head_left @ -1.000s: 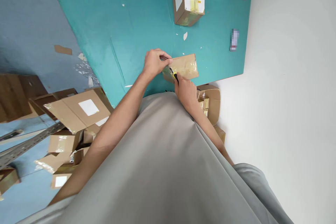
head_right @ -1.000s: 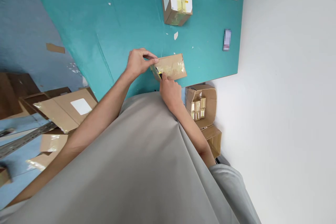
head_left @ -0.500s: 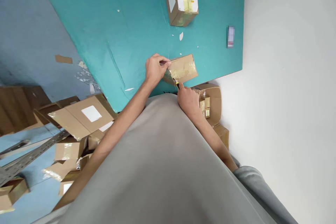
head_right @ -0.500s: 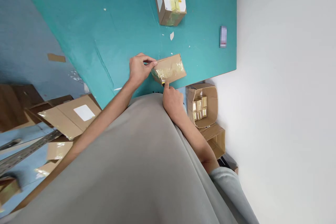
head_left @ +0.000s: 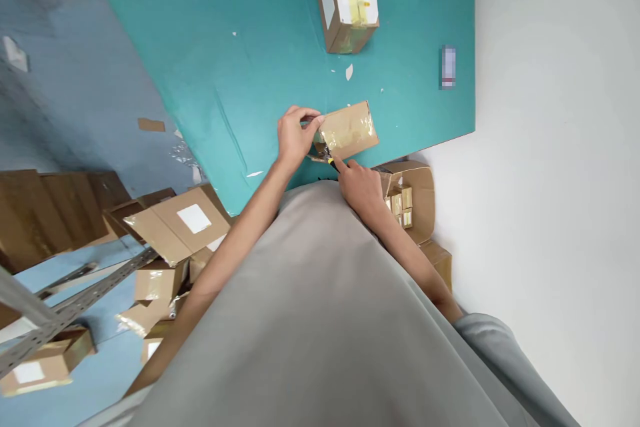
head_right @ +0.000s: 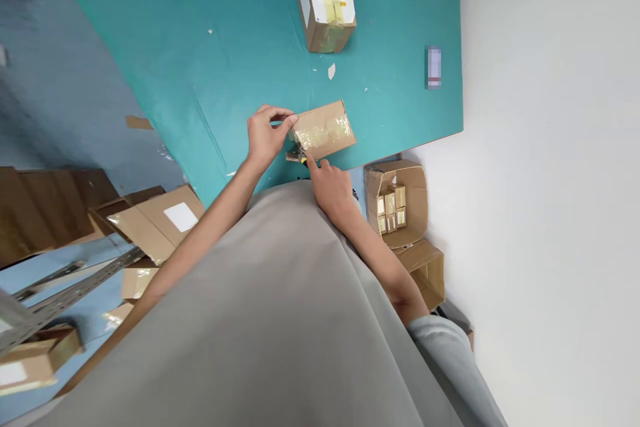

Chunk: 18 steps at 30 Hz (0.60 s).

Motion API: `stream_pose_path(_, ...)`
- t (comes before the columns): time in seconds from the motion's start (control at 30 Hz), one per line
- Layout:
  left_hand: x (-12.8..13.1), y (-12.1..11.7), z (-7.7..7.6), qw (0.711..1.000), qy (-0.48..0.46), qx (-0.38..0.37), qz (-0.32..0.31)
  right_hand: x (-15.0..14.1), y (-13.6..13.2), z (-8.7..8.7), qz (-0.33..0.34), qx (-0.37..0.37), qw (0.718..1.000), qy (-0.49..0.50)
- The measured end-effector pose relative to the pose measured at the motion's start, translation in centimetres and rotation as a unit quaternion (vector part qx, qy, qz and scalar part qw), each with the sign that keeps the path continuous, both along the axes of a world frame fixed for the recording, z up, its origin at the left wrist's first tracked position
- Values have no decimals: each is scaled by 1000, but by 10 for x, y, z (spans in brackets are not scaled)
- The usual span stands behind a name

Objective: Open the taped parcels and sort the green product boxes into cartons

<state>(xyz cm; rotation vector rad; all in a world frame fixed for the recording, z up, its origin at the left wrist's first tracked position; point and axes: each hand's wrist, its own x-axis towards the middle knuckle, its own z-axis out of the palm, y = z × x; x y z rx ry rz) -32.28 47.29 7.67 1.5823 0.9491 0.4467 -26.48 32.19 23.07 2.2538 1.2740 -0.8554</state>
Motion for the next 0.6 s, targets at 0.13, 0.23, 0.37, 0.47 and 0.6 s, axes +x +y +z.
stream_pose_path(0.13, -15, -6, 1, 1000, 11, 4, -9, 30, -20, -4, -67, 113, 991, -12)
stream_pose_path(0.23, -20, -12, 1, 998, 21, 26, -56, 65, -34, -20, -125, 198, 971, -41)
stream_pose_path(0.37, -13, -16, 3, 993, 46, 55, -94, 103, -39, -46, -149, 230, 961, -43)
stream_pose_path(0.47, -7, -16, 5, 994, 52, 45, -82, 115, -37, -60, -133, 241, 961, -10)
stream_pose_path(0.6, -6, -16, 8, 997, 47, -7, -66, 125, -40, -71, -105, 242, 964, 10)
